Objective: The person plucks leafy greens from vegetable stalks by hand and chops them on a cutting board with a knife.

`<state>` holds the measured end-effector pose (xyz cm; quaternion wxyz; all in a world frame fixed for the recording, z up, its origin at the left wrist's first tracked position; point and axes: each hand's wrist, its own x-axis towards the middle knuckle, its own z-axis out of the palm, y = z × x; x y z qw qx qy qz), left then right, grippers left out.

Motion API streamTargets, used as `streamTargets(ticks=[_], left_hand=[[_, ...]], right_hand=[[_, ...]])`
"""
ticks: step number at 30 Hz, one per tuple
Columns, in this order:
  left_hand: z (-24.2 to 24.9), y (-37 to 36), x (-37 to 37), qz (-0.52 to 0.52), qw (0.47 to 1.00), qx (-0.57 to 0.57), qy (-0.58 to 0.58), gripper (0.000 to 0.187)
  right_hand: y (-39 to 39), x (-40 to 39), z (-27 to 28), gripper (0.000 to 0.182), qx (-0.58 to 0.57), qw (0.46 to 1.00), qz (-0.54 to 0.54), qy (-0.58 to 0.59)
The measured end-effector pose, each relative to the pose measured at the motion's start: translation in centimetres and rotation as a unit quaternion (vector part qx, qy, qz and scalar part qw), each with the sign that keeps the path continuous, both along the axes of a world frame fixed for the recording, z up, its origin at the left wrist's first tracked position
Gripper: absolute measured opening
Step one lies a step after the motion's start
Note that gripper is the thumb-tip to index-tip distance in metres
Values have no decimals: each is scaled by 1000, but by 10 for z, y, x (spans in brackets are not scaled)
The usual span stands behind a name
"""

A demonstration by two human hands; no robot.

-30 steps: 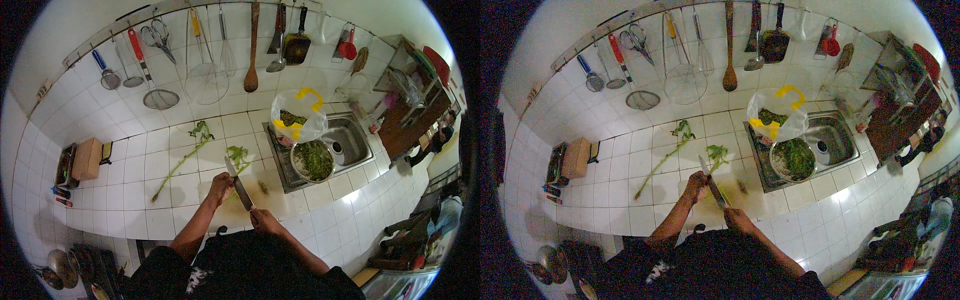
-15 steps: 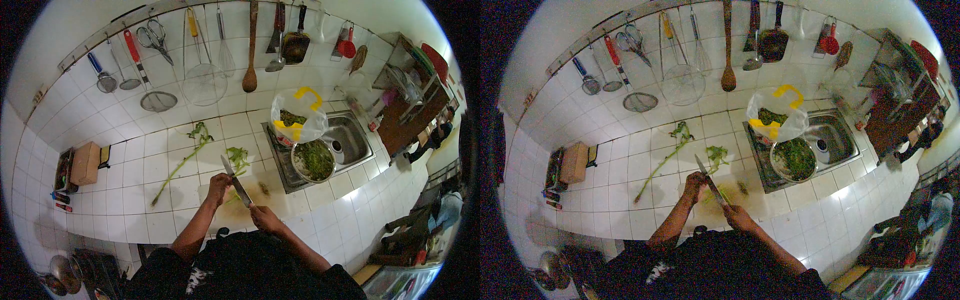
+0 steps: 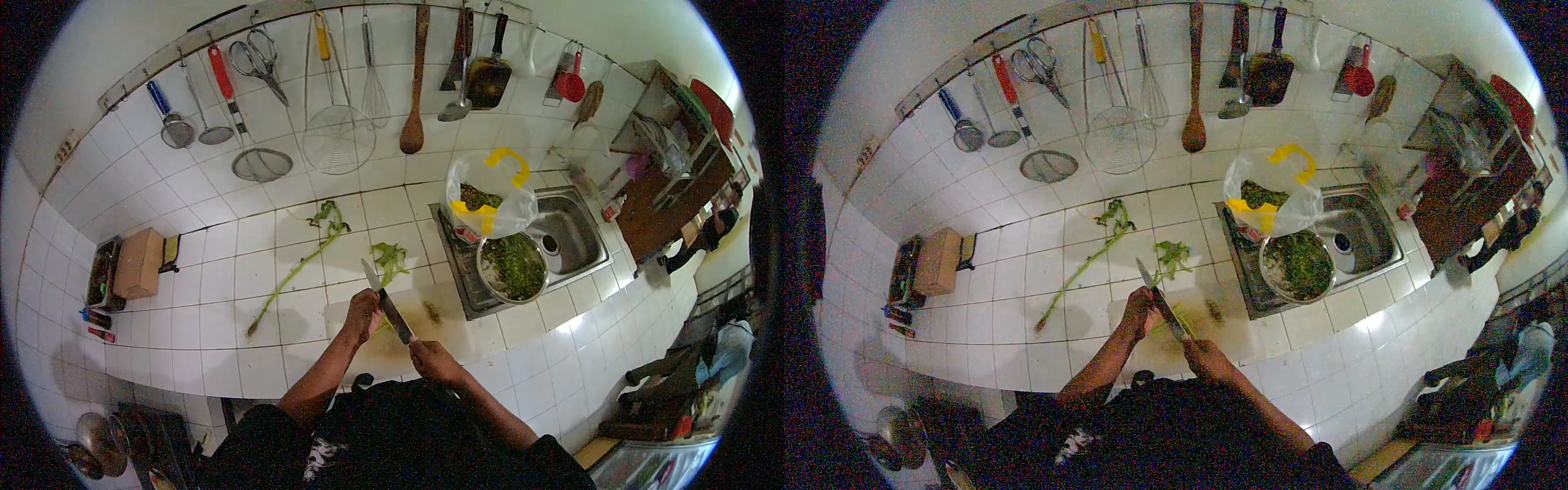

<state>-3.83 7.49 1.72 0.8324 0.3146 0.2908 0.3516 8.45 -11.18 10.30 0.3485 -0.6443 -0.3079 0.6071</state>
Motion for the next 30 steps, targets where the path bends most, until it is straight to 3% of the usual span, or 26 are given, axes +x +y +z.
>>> streamTargets(ticks=[2, 5, 7, 11, 13, 14, 16, 17, 19, 20, 21, 22, 26, 28, 29, 30], left_hand=[[-4, -4, 2, -26, 998, -51, -27, 12], [0, -3, 4, -15, 999, 25, -32, 11], [-7, 7, -3, -62, 995, 71, 29, 12], [4, -7, -10, -81, 995, 56, 32, 14], [4, -12, -19, -102, 977, 70, 176, 19], [4, -12, -22, -103, 976, 70, 177, 19], [8, -18, -33, -118, 928, 183, 302, 23], [11, -19, -37, -118, 928, 179, 304, 23], [12, -18, -48, -156, 872, 258, 385, 24], [2, -14, -54, -157, 872, 257, 387, 24], [-17, -8, -60, -141, 837, 330, 413, 24], [-21, -6, -61, -124, 796, 400, 436, 24], [-7, -5, -60, -151, 749, 430, 481, 24], [0, -10, -56, -63, 725, 512, 457, 25], [0, -9, -54, -65, 724, 513, 456, 25], [-2, -9, -52, -45, 691, 553, 463, 26]], right_hand=[[2, 0, 1, 53, 3, 1000, -5, 2], [4, -3, 5, 52, 14, 1000, -11, 7], [4, -2, 1, 52, 20, 1000, -17, 11], [-1, 1, -35, 53, -26, 999, -22, 18], [-5, 1, -38, 53, -36, 999, -25, 27], [-8, 1, -40, 53, -42, 999, -19, 3], [-14, -1, -46, 54, -52, 998, -11, -19], [-15, -1, -52, 56, -38, 998, -8, -44], [-17, 1, -62, 59, -25, 997, -4, -68], [-15, 5, -66, 63, -19, 990, 22, -135], [-15, 8, -67, 67, -12, 978, 48, -202], [-15, 9, -67, 67, -12, 978, 48, -201], [-16, 13, -61, 69, -23, 968, 17, -251], [-16, 14, -53, 67, -16, 958, 25, -285], [-18, 13, -49, 65, -1, 956, 14, -292], [-19, 13, -47, 64, 12, 954, 3, -299]])
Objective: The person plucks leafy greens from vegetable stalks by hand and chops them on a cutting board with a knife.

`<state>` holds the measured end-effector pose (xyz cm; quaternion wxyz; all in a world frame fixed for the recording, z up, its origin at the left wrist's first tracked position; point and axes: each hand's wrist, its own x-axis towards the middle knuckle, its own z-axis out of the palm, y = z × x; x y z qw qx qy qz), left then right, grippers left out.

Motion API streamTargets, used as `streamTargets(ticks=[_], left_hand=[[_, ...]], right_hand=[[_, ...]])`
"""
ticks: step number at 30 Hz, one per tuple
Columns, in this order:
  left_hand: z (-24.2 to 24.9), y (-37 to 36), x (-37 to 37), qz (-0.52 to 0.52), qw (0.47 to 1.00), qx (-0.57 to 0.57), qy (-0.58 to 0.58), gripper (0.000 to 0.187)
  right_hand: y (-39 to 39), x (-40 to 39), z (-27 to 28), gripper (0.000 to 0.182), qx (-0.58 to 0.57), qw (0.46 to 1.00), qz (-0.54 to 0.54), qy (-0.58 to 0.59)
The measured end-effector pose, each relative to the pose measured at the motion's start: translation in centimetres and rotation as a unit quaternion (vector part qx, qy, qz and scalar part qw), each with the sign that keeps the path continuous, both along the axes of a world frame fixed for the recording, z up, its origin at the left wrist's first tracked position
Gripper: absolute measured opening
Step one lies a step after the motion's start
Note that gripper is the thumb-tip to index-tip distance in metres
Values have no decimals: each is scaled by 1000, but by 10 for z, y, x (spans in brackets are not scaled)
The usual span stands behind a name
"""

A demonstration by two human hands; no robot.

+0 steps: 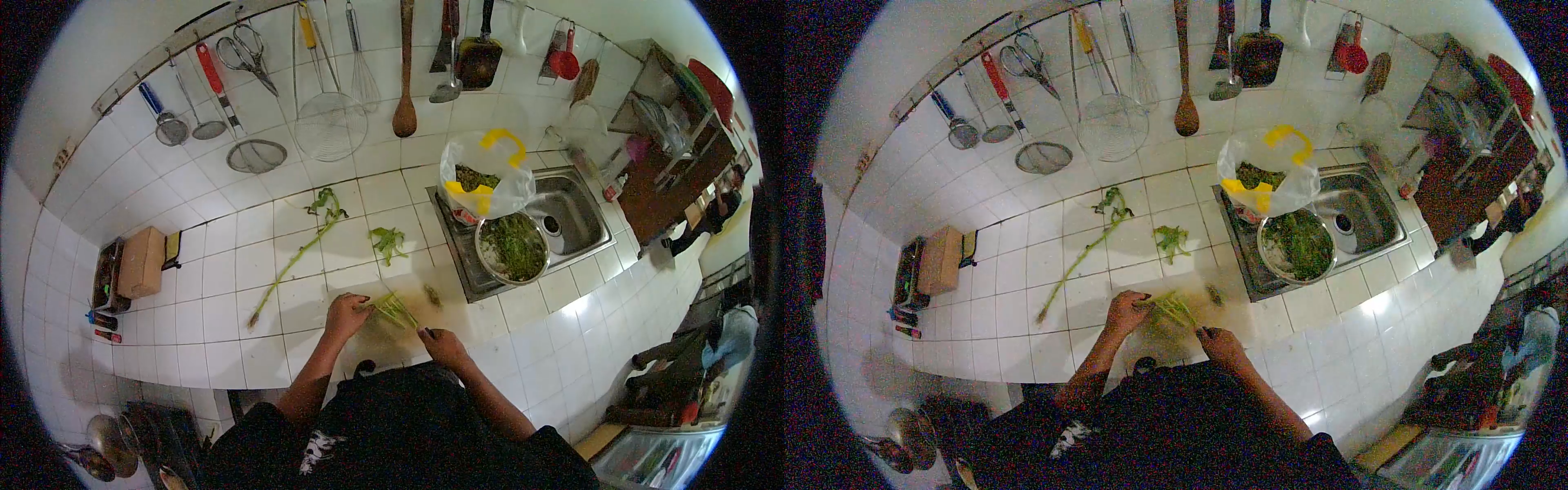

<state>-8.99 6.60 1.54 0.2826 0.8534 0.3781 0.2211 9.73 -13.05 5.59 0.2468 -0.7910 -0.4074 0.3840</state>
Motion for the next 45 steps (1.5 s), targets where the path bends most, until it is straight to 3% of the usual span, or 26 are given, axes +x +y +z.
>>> streamTargets(ticks=[1, 5, 7, 11, 18, 21, 23, 27, 31, 33, 35, 38, 45], left_hand=[[-2, 0, 1, -2, 998, 56, 7, 27], [6, -9, 7, -18, 998, 62, 23, 30], [1, -11, 10, -112, 990, 67, 52, 32], [-1, -27, 25, -167, 976, 91, 111, 28], [-2, -34, 36, -152, 974, 122, 120, 22], [-6, -29, 36, -139, 984, 105, 34, 25], [4, -32, 40, -93, 987, -44, -123, 23], [50, -41, 48, -41, 966, -158, -201, 17], [81, -47, 57, -51, 925, -261, -271, 21], [87, -49, 62, -74, 912, -288, -283, 22], [87, -50, 70, -63, 849, -390, -351, 22], [111, -57, 80, -48, 843, -386, -370, 22], [117, -57, 92, -89, 847, -361, -379, 25]], right_hand=[[-1, 1, -2, 64, -1, 1000, -2, 2], [-8, -1, -1, 62, 18, 998, -56, 34], [-12, -3, -3, 61, 46, 995, -74, 39], [-17, -2, -8, 62, 15, 995, -89, 43], [-27, -6, 1, 62, 46, 988, -121, 90], [-26, -2, -1, 62, 55, 988, -116, 88], [-25, 0, 5, 61, 62, 986, -124, 89], [-22, 5, 34, 51, 59, 976, -130, 163], [-26, 8, 68, 56, 37, 968, -128, 214], [-28, 6, 88, 39, 72, 949, -125, 281], [-34, 8, 92, 39, 77, 941, -123, 306], [-40, 8, 103, 40, 86, 928, -127, 340], [-45, 15, 120, 43, 69, 929, -122, 343]])
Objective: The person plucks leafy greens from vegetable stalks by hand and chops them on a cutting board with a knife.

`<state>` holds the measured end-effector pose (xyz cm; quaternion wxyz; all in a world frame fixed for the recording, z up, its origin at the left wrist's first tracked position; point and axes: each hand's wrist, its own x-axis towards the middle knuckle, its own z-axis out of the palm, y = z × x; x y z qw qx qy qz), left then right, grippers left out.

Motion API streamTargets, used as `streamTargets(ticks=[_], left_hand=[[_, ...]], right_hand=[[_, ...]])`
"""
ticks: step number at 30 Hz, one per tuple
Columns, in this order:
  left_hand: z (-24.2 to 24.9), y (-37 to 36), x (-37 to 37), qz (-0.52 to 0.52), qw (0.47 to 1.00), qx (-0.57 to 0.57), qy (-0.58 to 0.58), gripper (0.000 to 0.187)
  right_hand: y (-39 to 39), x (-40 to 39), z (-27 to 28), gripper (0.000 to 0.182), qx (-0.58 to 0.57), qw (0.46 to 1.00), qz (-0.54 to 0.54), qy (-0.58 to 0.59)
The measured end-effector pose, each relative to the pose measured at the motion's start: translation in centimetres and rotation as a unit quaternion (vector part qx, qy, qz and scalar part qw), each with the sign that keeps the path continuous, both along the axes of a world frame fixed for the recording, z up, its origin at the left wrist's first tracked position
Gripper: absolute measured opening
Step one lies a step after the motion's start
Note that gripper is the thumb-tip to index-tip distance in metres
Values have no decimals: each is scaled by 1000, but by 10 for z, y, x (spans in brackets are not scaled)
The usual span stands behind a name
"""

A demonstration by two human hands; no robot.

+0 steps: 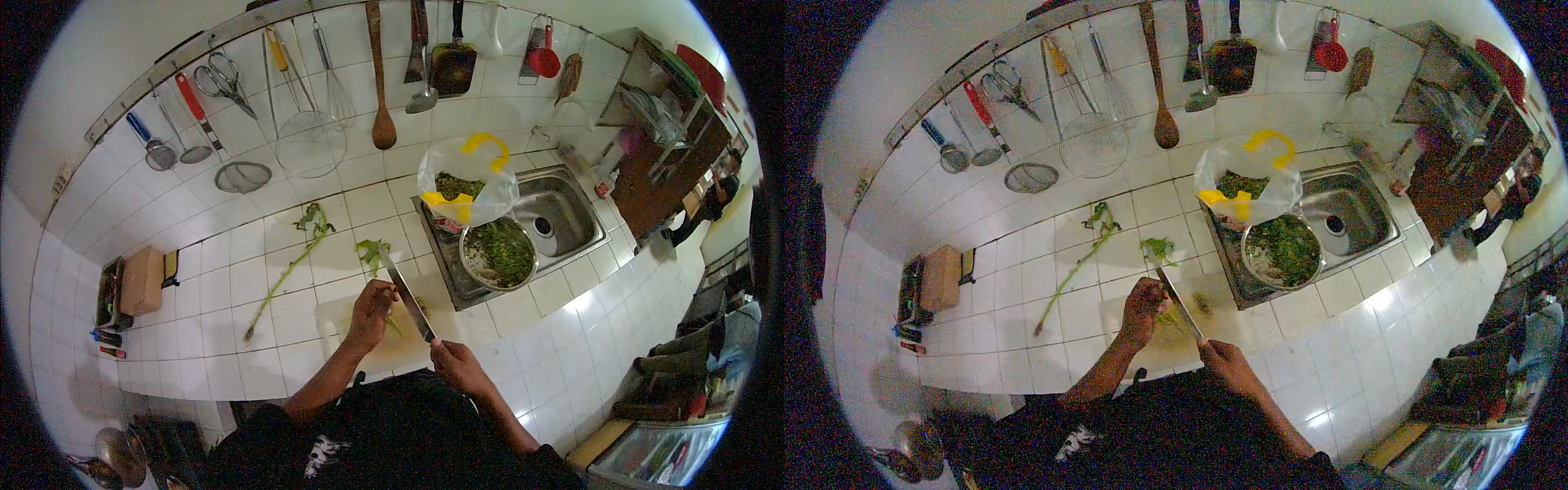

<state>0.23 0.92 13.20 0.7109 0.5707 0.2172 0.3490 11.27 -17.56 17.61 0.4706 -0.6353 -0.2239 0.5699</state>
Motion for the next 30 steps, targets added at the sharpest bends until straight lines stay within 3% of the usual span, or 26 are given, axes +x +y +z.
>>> streamTargets(ticks=[18, 21, 23, 30], left_hand=[[16, -3, 20, -21, 999, -13, -25, 20], [24, 0, 18, 12, 997, 46, 53, 20], [18, 10, 13, -25, 994, 52, 95, 19], [17, 21, 21, -76, 997, 5, 22, 25]], right_hand=[[-4, 35, 15, 46, 8, 998, 47, -28], [-7, 43, 17, 47, -3, 995, 79, -58], [-10, 48, 14, 47, -7, 994, 93, -62], [-14, 59, 33, 50, 1, 990, 112, -84]])
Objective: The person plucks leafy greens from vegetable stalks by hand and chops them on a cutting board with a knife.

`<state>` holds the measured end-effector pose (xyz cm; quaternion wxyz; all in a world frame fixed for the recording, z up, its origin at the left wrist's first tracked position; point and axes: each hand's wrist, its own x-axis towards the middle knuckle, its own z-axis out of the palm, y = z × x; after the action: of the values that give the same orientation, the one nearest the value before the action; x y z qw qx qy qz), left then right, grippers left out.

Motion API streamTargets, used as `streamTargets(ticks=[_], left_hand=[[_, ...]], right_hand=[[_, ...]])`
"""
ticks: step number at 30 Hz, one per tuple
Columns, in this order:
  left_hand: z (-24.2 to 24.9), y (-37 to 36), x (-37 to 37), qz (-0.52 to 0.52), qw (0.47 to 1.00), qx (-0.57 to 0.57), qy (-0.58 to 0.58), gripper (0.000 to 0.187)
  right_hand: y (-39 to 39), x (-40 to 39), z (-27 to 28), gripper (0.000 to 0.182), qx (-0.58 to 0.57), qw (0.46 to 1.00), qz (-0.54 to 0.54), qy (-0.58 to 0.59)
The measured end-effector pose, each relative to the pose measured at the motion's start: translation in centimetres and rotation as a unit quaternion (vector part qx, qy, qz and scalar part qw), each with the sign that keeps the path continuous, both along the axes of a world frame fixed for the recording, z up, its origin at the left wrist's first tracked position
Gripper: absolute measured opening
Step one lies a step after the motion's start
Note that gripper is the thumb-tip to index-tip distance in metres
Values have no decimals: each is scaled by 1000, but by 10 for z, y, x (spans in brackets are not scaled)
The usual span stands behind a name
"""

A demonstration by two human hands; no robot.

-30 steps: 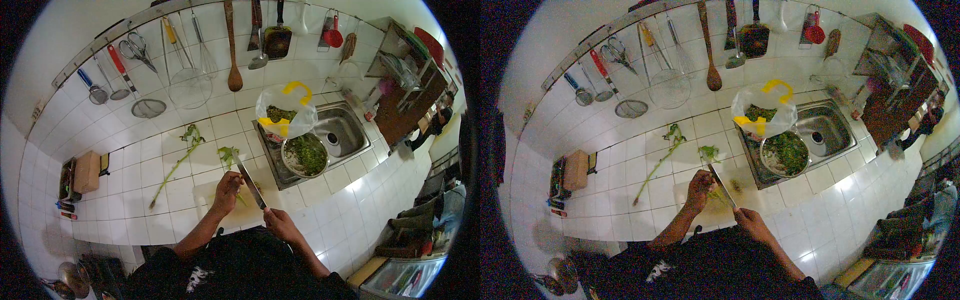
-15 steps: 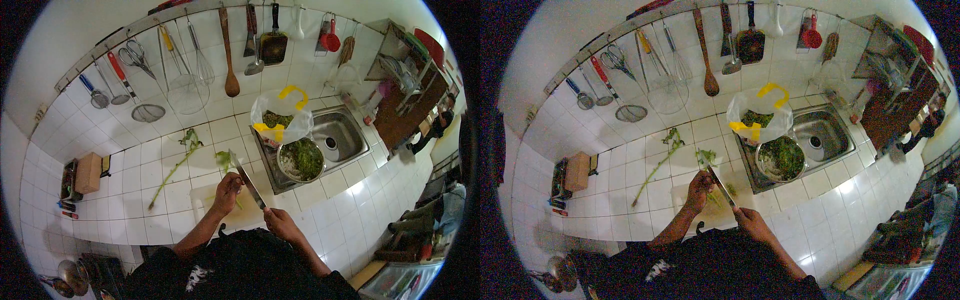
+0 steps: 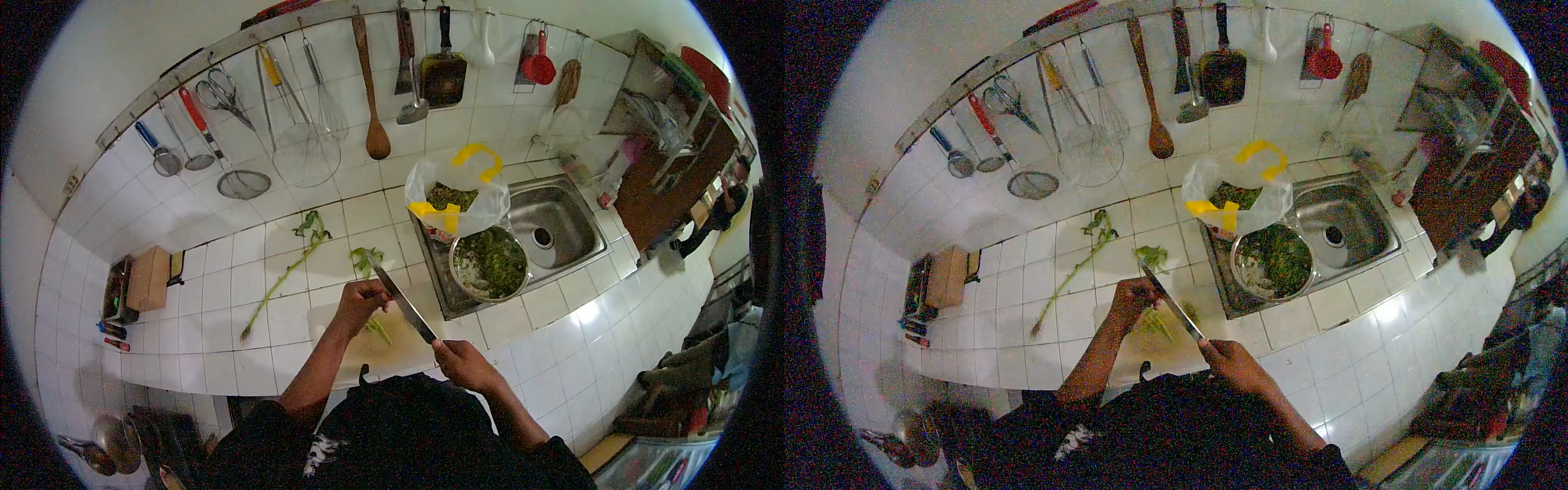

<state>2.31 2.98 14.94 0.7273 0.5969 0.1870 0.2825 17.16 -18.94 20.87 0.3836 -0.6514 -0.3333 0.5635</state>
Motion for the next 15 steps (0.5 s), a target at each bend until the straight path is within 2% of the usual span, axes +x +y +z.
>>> streamTargets(ticks=[2, 4, 5, 8, 10, 15], left_hand=[[-4, 1, 0, 21, 999, 2, 27, 26], [-11, -4, -2, 22, 999, 11, 41, 24], [-14, -7, -3, 22, 998, 17, 55, 22], [-10, -12, -1, 65, 996, 1, 56, 18], [-12, -11, 1, 65, 997, 1, 49, 16], [7, -21, 5, 49, 995, -28, 78, 10]], right_hand=[[-3, 3, -10, 51, -4, 1000, 11, -4], [-5, 5, -20, 62, -28, 999, 34, -29], [-6, 6, -20, 62, -28, 999, 36, -29], [-5, 4, -12, 61, -21, 999, 40, -9], [-3, 5, -25, 49, 21, 999, 34, -4], [-5, 7, -24, 48, 13, 999, -1, 48]])
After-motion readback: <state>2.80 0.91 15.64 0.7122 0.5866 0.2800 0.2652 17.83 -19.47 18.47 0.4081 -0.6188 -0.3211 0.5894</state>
